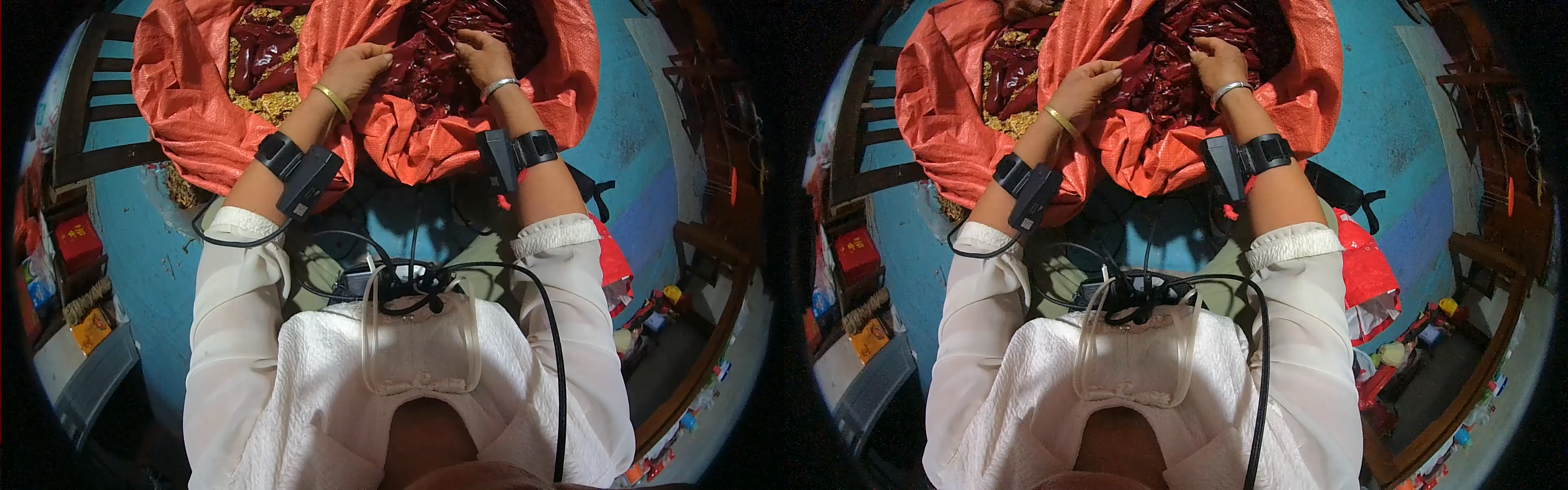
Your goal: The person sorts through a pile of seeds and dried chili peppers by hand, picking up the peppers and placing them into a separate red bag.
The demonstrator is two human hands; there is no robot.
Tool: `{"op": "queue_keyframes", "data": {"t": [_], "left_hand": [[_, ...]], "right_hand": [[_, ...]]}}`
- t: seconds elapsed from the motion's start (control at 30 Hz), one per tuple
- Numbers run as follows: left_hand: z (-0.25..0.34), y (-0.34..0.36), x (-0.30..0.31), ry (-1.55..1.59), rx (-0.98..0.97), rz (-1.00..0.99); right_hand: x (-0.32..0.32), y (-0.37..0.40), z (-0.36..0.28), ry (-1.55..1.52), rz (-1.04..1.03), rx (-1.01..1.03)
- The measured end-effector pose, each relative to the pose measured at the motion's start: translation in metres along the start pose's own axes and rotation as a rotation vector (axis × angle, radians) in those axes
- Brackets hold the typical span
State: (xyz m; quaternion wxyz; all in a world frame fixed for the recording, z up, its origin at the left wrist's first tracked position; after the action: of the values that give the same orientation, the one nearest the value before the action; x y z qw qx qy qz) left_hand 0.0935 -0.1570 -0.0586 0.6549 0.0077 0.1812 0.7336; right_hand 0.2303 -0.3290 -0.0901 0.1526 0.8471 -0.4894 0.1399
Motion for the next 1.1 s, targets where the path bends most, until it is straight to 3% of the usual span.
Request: {"op": "queue_keyframes", "data": {"t": [0.07,0.17,0.33,0.37,0.43,0.5,0.53,0.57,0.63,0.7,0.77,0.8,0.83,0.87,0.9,0.97,1.0,1.03,1.1], "left_hand": [[0.003,0.002,-0.002,-0.062,0.006,-0.028],[0.026,0.016,-0.014,-0.101,-0.022,-0.035],[0.064,0.024,0.015,0.156,-0.345,0.064],[0.073,0.026,0.025,0.158,-0.418,0.173],[0.064,0.009,0.077,0.349,-0.550,0.198],[0.067,0.020,0.088,0.337,-0.440,0.440],[0.064,0.015,0.104,0.392,-0.514,0.583],[0.062,0.014,0.110,0.390,-0.513,0.581],[0.067,0.027,0.108,0.277,-0.371,0.818],[0.069,0.026,0.099,0.202,-0.447,0.705],[0.069,0.018,0.107,-0.192,-0.645,0.645],[0.090,0.035,0.049,-0.213,-0.735,0.625],[0.086,0.033,0.040,-0.301,-0.714,0.432],[0.082,0.029,0.026,-0.445,-0.732,0.368],[0.082,0.032,0.000,-0.521,-0.647,0.184],[0.055,0.023,-0.033,-0.226,-0.453,-0.198],[0.044,0.024,-0.047,-0.239,-0.364,-0.289],[0.023,0.017,-0.052,-0.103,-0.168,-0.346],[-0.012,0.006,-0.050,-0.013,-0.082,-0.245]], "right_hand": [[-0.003,0.001,-0.007,0.289,0.000,0.128],[-0.004,0.014,-0.032,0.386,-0.013,0.095],[-0.006,0.016,-0.038,0.374,-0.028,0.121],[-0.006,0.016,-0.038,0.370,-0.040,0.115],[-0.005,0.017,-0.039,0.394,-0.037,0.112],[-0.002,0.016,-0.039,0.422,-0.036,0.115],[-0.002,0.014,-0.037,0.454,-0.044,0.093],[-0.003,0.013,-0.035,0.485,-0.053,0.070],[-0.004,0.013,-0.035,0.543,-0.034,0.071],[-0.006,0.014,-0.034,0.604,-0.018,0.070],[-0.009,0.015,-0.035,0.642,0.008,0.107],[-0.011,0.015,-0.036,0.642,0.007,0.106],[-0.013,0.016,-0.038,0.702,0.014,0.140],[-0.015,0.016,-0.041,0.763,0.021,0.173],[-0.017,0.016,-0.043,0.762,0.021,0.172],[-0.020,0.020,-0.049,0.833,0.060,0.233],[-0.023,0.020,-0.047,0.837,0.054,0.232],[-0.025,0.021,-0.045,0.850,0.101,0.282],[-0.027,0.020,-0.045,0.871,0.141,0.338]]}}
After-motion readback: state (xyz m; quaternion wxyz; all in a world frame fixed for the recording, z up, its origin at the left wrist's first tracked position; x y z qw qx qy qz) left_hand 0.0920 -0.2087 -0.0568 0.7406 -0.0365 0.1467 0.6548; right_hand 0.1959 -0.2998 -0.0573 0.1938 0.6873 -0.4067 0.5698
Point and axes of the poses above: each hand's wrist, its own y-axis away from the middle knuckle, its own x-axis out of the back of the hand, z = x × y, the point moved 4 cm from there along -y, towards the middle knuckle, and after that the axes turned 9 degrees about -z, right-handed, at the moved point
